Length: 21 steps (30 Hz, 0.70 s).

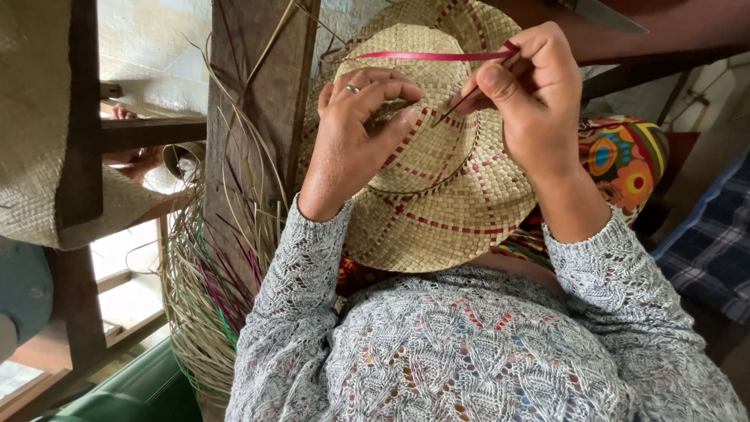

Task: Weaving a decorative pink ribbon into a straw hat using a thin metal tool to create a pattern.

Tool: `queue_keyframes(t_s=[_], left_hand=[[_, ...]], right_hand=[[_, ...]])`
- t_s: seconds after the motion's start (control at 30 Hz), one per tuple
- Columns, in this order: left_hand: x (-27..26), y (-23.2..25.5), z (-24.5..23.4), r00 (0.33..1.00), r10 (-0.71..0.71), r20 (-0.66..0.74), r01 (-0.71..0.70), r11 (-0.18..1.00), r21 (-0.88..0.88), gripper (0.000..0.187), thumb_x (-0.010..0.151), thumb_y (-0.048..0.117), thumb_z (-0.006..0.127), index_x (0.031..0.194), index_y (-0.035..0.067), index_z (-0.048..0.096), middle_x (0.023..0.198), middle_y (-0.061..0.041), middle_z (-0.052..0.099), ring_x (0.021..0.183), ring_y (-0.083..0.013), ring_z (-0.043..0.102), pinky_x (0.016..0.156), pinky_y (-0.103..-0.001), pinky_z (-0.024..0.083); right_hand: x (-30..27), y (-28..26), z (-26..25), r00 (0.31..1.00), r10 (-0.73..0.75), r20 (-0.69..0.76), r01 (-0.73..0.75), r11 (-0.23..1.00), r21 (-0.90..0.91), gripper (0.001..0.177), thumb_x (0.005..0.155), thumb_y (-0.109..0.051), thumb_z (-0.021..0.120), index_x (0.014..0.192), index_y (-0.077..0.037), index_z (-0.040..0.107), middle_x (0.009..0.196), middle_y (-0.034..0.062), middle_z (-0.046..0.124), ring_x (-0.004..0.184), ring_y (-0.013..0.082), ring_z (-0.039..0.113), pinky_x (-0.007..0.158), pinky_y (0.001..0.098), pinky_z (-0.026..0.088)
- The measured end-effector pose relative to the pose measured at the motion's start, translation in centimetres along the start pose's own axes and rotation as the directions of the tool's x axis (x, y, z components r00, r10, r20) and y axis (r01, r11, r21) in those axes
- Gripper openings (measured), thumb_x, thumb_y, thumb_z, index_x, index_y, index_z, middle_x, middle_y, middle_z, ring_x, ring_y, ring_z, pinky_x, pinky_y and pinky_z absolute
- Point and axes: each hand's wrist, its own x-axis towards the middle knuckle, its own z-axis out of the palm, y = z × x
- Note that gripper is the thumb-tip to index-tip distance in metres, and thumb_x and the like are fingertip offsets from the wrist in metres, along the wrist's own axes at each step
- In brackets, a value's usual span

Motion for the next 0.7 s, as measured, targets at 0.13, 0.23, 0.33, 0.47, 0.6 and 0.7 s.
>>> queue_keyframes(t_s=[0.13,0.23,0.33,0.47,0.6,0.7], left_hand=[[-0.02,-0.08,0.01,1.0,0.007,-0.002,-0.007,1.0,0.001,0.014,0.098,0.021,0.07,0.112,0.02,0.072,0.12,0.003,0.066,0.12,-0.023,0.058,0.109,-0.05,0.028],[-0.03,-0.12,-0.04,1.0,0.012,-0.002,-0.012,1.0,-0.001,0.015,0.098,0.022,0.07,0.113,0.02,0.072,0.12,0.003,0.066,0.12,-0.0232,0.057,0.109,-0.05,0.028],[0.0,-0.2,-0.01,1.0,0.01,0.0,-0.01,1.0,-0.001,0.015,0.098,0.022,0.07,0.112,0.02,0.072,0.12,0.003,0.066,0.12,-0.0232,0.057,0.109,-0.051,0.028],[0.02,-0.35,0.02,1.0,0.01,0.004,-0.01,1.0,-0.013,0.014,0.098,0.021,0.07,0.112,0.02,0.071,0.12,0.004,0.067,0.119,-0.0236,0.059,0.11,-0.053,0.027],[-0.03,-0.27,-0.03,1.0,0.008,0.003,-0.008,1.0,0.004,0.015,0.097,0.021,0.071,0.112,0.02,0.071,0.121,0.003,0.066,0.12,-0.0239,0.058,0.109,-0.052,0.028],[0.14,-0.74,-0.01,1.0,0.025,0.0,-0.025,1.0,0.005,0.014,0.099,0.023,0.069,0.112,0.02,0.071,0.121,0.003,0.067,0.119,-0.0238,0.059,0.109,-0.053,0.029]], right_hand=[[-0.12,0.06,-0.04,1.0,-0.017,-0.001,0.017,1.0,-0.017,0.024,0.115,-0.009,0.058,0.111,0.0,0.036,0.09,0.0239,0.06,0.081,0.0333,0.071,0.075,0.0424,0.067],[-0.07,0.11,-0.04,1.0,-0.011,0.001,0.011,1.0,0.002,0.023,0.115,-0.007,0.058,0.111,0.0,0.036,0.09,0.0247,0.06,0.081,0.0342,0.071,0.075,0.0435,0.068],[-0.07,0.26,-0.1,1.0,-0.026,0.0,0.026,1.0,0.004,0.023,0.115,-0.006,0.058,0.11,0.001,0.036,0.09,0.0239,0.059,0.081,0.0344,0.071,0.074,0.0441,0.068],[-0.09,-0.05,0.03,0.997,-0.079,-0.016,0.077,0.993,-0.088,0.024,0.115,-0.01,0.06,0.11,0.003,0.039,0.09,0.0224,0.059,0.079,0.0335,0.072,0.07,0.0386,0.063],[-0.2,0.1,0.13,0.996,-0.079,-0.033,0.077,0.994,-0.079,0.024,0.115,-0.008,0.06,0.11,0.002,0.038,0.089,0.0243,0.06,0.075,0.0341,0.072,0.068,0.0374,0.062],[-0.08,-0.11,0.11,0.999,-0.039,-0.02,0.038,0.998,-0.044,0.026,0.115,-0.011,0.058,0.11,0.0,0.035,0.089,0.026,0.06,0.074,0.0355,0.071,0.069,0.039,0.063]])
